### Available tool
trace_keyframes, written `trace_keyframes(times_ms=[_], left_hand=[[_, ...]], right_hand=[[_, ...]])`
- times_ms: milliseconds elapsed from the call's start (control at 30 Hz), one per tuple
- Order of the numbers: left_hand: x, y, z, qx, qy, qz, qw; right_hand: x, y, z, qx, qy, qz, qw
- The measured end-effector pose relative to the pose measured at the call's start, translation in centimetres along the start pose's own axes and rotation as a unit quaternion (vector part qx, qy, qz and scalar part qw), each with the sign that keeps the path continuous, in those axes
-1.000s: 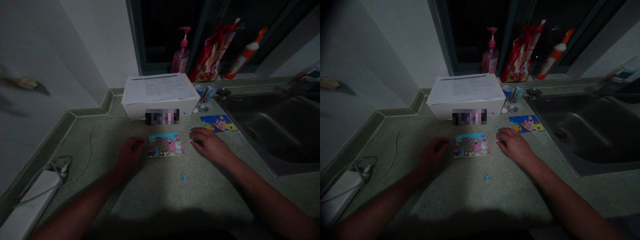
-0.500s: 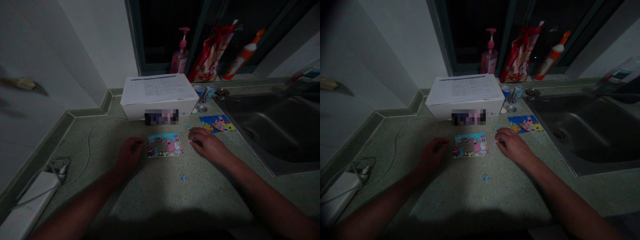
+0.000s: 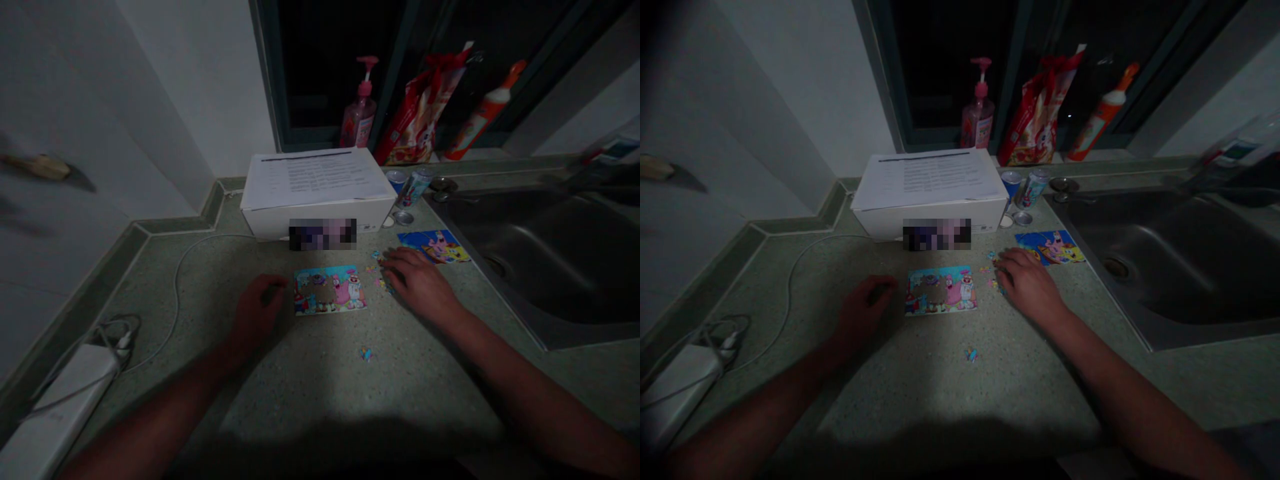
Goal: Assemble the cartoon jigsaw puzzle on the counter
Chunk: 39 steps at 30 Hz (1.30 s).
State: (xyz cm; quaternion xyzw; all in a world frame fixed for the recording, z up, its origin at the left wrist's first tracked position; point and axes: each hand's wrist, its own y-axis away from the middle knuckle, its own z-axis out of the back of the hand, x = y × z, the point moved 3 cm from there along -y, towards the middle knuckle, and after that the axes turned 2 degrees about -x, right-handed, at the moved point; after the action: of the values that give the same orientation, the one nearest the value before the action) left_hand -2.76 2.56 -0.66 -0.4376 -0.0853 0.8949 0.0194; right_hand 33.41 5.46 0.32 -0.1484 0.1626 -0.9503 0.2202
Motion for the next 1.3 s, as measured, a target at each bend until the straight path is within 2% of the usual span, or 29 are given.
trace_keyframes(times_ms=[333, 600, 900, 1300], left_hand=[[-0.1, 0.0, 0.0, 0.002, 0.001, -0.003, 1.000], [-0.2, 0.1, 0.0, 0.004, 0.002, -0.006, 1.000], [-0.1, 0.0, 0.0, 0.002, -0.001, 0.006, 1.000], [0.1, 0.0, -0.1, 0.001, -0.002, -0.004, 1.000]], right_hand=[[-0.1, -1.9, -1.8, 0.042, 0.037, 0.039, 0.998], [0.1, -3.1, -1.3, 0.070, 0.072, 0.032, 0.994], [0.0, -4.2, -1.0, 0.071, 0.035, 0.029, 0.996], [-0.2, -4.1, -1.3, 0.080, 0.027, -0.006, 0.996]])
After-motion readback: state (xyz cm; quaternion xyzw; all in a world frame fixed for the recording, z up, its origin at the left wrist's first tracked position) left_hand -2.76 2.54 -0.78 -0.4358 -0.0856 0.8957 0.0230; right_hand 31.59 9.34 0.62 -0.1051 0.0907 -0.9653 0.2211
